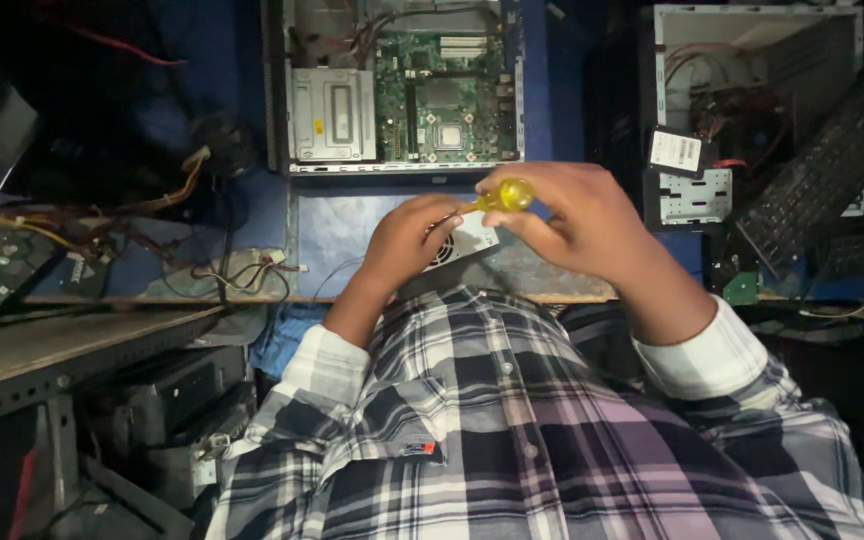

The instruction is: The person holds a computer power supply unit and uses a yellow screwdriver to remove and reinsert screws on its casing. The person rotates the unit to access different sides and continues fastening screws throughout the clip.

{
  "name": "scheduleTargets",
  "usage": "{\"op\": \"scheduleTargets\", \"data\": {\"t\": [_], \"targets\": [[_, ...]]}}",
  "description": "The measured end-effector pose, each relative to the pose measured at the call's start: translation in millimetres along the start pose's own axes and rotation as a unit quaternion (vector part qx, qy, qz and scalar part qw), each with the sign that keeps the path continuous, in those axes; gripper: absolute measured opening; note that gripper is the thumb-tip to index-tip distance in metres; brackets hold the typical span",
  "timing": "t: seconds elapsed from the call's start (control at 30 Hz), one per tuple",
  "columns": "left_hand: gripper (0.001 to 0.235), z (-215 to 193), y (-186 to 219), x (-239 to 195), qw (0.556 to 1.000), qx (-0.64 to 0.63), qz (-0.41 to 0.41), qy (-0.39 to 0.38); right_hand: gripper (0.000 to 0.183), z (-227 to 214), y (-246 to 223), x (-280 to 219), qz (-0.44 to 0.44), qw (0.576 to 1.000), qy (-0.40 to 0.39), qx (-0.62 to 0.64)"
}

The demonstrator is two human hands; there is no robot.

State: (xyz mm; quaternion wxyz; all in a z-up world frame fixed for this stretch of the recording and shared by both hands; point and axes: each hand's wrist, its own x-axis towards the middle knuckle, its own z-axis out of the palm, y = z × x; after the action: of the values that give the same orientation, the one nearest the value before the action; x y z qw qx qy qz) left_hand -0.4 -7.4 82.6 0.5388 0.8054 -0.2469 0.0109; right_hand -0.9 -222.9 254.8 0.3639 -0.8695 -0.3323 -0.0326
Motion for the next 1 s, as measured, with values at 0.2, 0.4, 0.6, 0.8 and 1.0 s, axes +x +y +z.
{"op": "scheduleTargets", "data": {"t": [0.2,0.4,0.6,0.8,1.0], "targets": [[0.020,5.7,-13.6,1.2,0.999,0.005,-0.027,-0.017,0.032,8.3,10.5,4.5,0.012,1.000,-0.006,0.008],[0.020,6.4,-19.5,0.5,0.999,0.012,-0.039,-0.024,0.034,16.1,19.9,6.0,0.024,1.000,-0.019,0.004],[0.019,8.2,-22.9,0.8,0.999,0.014,-0.048,-0.020,0.032,19.8,24.7,6.1,0.032,0.999,-0.026,0.005],[0.019,8.5,-24.7,1.1,0.998,0.008,-0.059,-0.028,0.033,22.7,28.3,5.5,0.032,0.999,-0.021,0.013],[0.019,9.8,-28.2,1.5,0.998,0.014,-0.053,-0.028,0.033,25.4,31.4,4.1,0.030,0.999,-0.016,0.009]]}}
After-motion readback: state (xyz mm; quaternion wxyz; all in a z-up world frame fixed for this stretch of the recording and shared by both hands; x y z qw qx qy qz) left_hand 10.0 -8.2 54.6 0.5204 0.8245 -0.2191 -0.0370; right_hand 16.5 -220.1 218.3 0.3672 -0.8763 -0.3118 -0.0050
